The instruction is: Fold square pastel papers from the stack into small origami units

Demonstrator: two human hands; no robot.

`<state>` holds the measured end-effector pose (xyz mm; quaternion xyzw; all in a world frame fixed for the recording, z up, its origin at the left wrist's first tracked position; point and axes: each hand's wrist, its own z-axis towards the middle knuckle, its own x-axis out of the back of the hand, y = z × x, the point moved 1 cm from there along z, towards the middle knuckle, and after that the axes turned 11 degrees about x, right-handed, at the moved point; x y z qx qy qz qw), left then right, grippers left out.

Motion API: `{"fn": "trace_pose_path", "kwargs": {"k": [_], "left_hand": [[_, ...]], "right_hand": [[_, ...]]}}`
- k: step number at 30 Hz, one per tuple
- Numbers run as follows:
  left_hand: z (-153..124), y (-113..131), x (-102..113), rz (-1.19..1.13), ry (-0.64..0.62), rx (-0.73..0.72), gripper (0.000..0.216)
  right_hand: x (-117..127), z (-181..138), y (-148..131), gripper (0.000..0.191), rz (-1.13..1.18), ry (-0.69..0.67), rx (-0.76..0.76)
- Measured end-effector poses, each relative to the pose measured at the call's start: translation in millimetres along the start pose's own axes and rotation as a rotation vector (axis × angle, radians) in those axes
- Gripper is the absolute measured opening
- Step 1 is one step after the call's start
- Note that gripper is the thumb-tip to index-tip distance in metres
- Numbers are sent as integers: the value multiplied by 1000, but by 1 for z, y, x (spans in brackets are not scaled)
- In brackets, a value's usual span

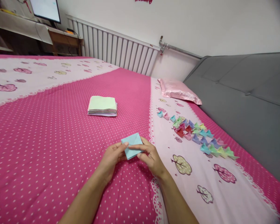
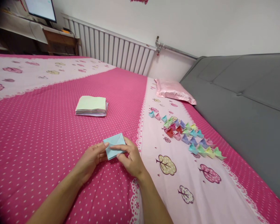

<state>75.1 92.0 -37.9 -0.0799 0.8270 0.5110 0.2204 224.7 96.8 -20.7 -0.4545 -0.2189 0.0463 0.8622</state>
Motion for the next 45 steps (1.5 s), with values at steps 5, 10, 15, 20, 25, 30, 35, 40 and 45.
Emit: {"fn": "trace_pose_path", "kwargs": {"k": [5, 10, 15, 20, 25, 30, 35, 40, 45], "left_hand": [[0, -1, -1, -12, 4, -5, 29], [2, 0, 0, -50, 46, -29, 29], [2, 0, 0, -55, 47, -35, 28], [1, -2, 0, 15, 18, -40, 27], [2, -6, 2, 83, 17, -27, 25], [3, -7, 4, 93, 14, -45, 23], [3, -4, 2, 62, 46, -40, 21], [3, -3, 2, 14, 58, -33, 22], [3, -2, 3, -17, 51, -31, 23]], "right_hand": [[-4, 2, -3, 22, -63, 23, 13], [-4, -1, 10, 13, -78, 202, -128], [-5, -4, 22, 36, 227, 370, -285], [-9, -3, 19, 49, 318, 371, -307], [-13, -3, 17, 45, 290, 384, -282], [-12, -3, 16, 42, 261, 395, -280], [-8, -2, 14, 40, 274, 405, -285], [-3, -1, 12, 40, 248, 415, -287], [1, -1, 12, 40, 206, 452, -289]]}}
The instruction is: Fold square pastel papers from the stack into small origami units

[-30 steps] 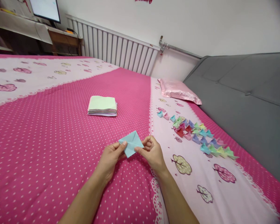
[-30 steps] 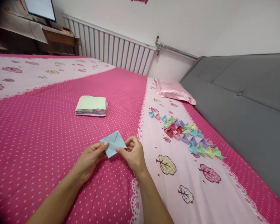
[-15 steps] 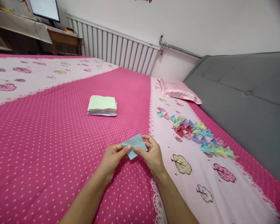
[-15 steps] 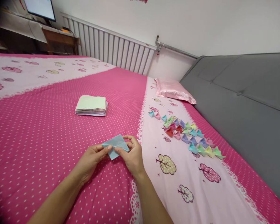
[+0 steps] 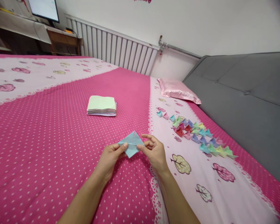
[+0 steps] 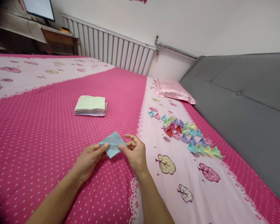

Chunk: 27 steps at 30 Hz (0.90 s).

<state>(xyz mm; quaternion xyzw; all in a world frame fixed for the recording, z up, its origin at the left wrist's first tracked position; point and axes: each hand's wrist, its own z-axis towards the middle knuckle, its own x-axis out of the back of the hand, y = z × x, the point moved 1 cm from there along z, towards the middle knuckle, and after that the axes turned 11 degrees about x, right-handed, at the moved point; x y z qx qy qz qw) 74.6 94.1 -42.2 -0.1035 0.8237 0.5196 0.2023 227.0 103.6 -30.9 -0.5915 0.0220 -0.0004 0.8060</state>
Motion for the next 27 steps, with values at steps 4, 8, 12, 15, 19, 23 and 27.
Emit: {"fn": "trace_pose_path", "kwargs": {"k": [4, 8, 12, 15, 19, 23, 27], "left_hand": [[0, 2, -1, -18, -3, 6, 27], [-1, 3, -1, -62, 9, 15, 28], [0, 3, -1, -85, 24, 21, 32], [1, 3, -1, -92, 44, 27, 34], [0, 4, 0, -115, 47, 31, 34], [0, 6, 2, -119, 59, 16, 30], [1, 8, 5, -180, 51, 16, 32]], "right_hand": [[2, 1, -1, 41, 22, -20, -26], [4, 2, -1, 45, 42, -30, -61], [5, 3, 1, 47, 62, -46, -62], [5, 3, 2, 49, 72, -61, -65], [6, 3, 2, 49, 74, -66, -74], [8, 3, 3, 50, 74, -55, -69], [8, 3, 3, 47, 78, -52, -72]]}}
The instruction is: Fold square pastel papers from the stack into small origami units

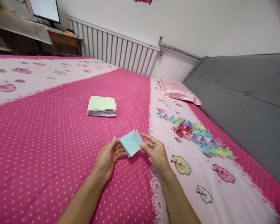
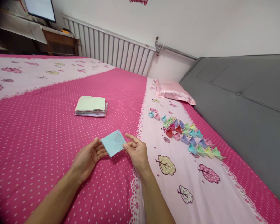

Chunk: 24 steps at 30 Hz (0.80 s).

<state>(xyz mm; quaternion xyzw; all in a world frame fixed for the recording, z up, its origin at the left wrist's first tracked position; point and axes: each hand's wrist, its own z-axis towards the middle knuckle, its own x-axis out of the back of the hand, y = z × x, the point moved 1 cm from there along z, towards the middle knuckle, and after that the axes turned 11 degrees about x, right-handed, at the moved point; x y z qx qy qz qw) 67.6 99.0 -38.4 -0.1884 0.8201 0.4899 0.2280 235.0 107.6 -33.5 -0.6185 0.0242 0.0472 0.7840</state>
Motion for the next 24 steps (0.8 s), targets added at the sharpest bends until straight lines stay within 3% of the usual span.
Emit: {"fn": "trace_pose_path", "kwargs": {"k": [5, 11, 24], "left_hand": [[-2, -1, -3, 55, -52, 52, 52], [-5, -7, -8, 248, 3, -18, 37], [-3, -8, -4, 155, 18, -57, 29]], "right_hand": [[-1, -1, -2, 46, 0, 10, 8], [-4, -2, -2, 45, -3, -1, 6], [-4, -3, 0, 43, -33, -61, 18]]}}
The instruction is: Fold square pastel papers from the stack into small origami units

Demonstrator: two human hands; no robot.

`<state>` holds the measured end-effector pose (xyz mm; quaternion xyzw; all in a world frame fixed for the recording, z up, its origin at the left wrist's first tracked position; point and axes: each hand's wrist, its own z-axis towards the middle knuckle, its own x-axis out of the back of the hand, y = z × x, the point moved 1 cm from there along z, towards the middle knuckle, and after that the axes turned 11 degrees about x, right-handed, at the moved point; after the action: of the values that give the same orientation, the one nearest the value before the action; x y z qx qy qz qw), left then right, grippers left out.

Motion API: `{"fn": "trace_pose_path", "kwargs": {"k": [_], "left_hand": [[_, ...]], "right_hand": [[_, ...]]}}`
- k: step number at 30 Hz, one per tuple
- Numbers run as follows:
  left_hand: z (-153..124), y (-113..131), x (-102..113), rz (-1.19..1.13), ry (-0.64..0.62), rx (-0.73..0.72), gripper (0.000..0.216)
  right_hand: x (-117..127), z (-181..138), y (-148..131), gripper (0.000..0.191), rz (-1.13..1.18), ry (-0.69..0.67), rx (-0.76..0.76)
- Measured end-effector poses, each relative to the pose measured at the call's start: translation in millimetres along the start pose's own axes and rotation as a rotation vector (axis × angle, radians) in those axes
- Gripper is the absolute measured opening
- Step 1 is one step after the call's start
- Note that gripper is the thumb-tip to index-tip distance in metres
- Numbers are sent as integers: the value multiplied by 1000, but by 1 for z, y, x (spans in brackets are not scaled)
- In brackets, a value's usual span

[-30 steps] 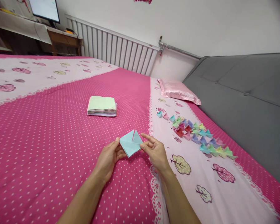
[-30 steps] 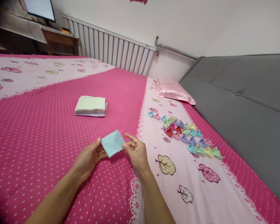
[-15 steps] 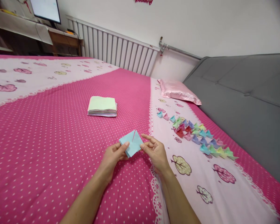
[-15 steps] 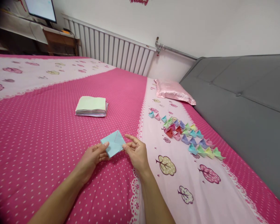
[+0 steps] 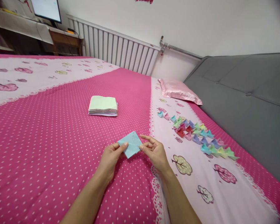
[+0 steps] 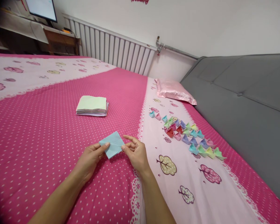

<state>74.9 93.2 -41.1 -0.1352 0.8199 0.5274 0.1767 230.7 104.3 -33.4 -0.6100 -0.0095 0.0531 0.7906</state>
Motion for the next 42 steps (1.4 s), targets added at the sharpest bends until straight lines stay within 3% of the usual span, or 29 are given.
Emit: {"fn": "trace_pose_path", "kwargs": {"k": [10, 15, 20, 28, 36, 42], "left_hand": [[3, 0, 3, -70, 76, -39, 36], [0, 2, -1, 11, 27, 22, 43], [-3, 0, -3, 143, 11, 70, 31], [-3, 2, -2, 101, -5, 74, 24], [-2, 1, -2, 90, -11, 48, 24], [1, -1, 1, 19, -8, -16, 31]], "right_hand": [[1, 0, -1, 40, -9, 33, 4], [0, 0, 1, 38, 20, 36, 0], [0, 1, 6, 30, 52, 11, 7], [-1, 1, 7, 19, 23, 15, 51], [-2, 0, 3, 40, 66, 3, 28], [-2, 1, 2, 34, 60, 22, 50]]}}
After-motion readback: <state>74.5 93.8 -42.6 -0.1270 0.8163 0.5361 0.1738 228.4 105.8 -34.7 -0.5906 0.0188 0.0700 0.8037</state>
